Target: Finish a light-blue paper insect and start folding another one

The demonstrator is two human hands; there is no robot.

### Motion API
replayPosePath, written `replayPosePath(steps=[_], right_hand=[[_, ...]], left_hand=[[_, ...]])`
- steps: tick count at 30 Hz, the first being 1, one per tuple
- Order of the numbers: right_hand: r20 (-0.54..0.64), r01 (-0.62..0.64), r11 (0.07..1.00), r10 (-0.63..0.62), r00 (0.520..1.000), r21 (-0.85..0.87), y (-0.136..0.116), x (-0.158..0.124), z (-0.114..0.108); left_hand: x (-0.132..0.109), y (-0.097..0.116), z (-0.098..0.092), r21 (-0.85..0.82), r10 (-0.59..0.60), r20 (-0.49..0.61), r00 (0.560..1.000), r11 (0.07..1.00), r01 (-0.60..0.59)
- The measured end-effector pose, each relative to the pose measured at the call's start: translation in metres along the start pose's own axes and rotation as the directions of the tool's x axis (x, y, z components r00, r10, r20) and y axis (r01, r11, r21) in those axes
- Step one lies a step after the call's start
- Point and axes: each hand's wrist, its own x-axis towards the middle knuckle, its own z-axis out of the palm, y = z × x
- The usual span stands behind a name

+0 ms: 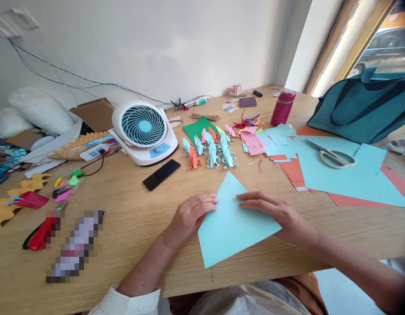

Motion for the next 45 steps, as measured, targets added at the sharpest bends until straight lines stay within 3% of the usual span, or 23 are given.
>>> replayPosePath(steps=[2, 4, 9, 14, 17, 22, 27, 31, 38, 41, 45], right_hand=[[0.154, -0.014, 0.987, 0.039, 0.987, -0.161, 0.001, -0.015, 0.002], [0.213, -0.014, 0.952, 0.082, 0.974, -0.305, 0.001, -0.029, 0.007], [0.216, 0.003, 0.914, 0.093, 0.972, -0.406, -0.002, -0.046, 0.014], [0.239, 0.094, 0.914, 0.004, 0.971, -0.395, -0.005, -0.048, 0.014], [0.247, 0.102, 0.910, 0.001, 0.969, -0.403, -0.006, -0.050, 0.013], [0.229, 0.106, 0.904, -0.009, 0.973, -0.414, -0.007, -0.052, 0.012], [0.224, 0.100, 0.921, -0.014, 0.975, -0.377, -0.007, -0.050, 0.010], [0.236, 0.030, 0.968, 0.031, 0.971, -0.250, -0.005, -0.042, 0.003], [0.264, -0.239, 0.967, 0.253, 0.931, -0.086, -0.001, -0.015, -0.012], [0.289, -0.382, 0.920, 0.390, 0.874, -0.086, 0.006, -0.006, -0.012], [0.330, -0.535, 0.841, 0.529, 0.782, -0.080, 0.013, 0.003, -0.010]], left_hand=[[-0.009, -0.008, 0.001, 0.090, 0.012, 0.210, 0.978, 0.995, -0.032], [-0.018, -0.012, 0.003, 0.137, 0.005, 0.334, 0.943, 0.989, -0.054], [-0.025, 0.004, 0.008, 0.183, 0.016, 0.377, 0.926, 0.979, -0.092], [-0.023, 0.034, 0.020, 0.079, -0.040, 0.505, 0.862, 0.997, 0.000], [-0.028, 0.044, 0.029, 0.153, -0.090, 0.490, 0.867, 0.988, 0.017], [-0.037, 0.048, 0.034, 0.333, -0.083, 0.419, 0.904, 0.940, -0.068], [-0.038, 0.052, 0.031, 0.353, -0.132, 0.354, 0.926, 0.936, -0.001], [-0.026, 0.059, 0.027, 0.363, -0.254, 0.377, 0.891, 0.925, 0.110], [0.015, 0.059, 0.021, 0.481, -0.492, 0.433, 0.755, 0.835, 0.268], [0.029, 0.050, 0.019, 0.466, -0.557, 0.462, 0.690, 0.815, 0.345], [0.038, 0.037, 0.018, 0.392, -0.571, 0.481, 0.666, 0.819, 0.419]])
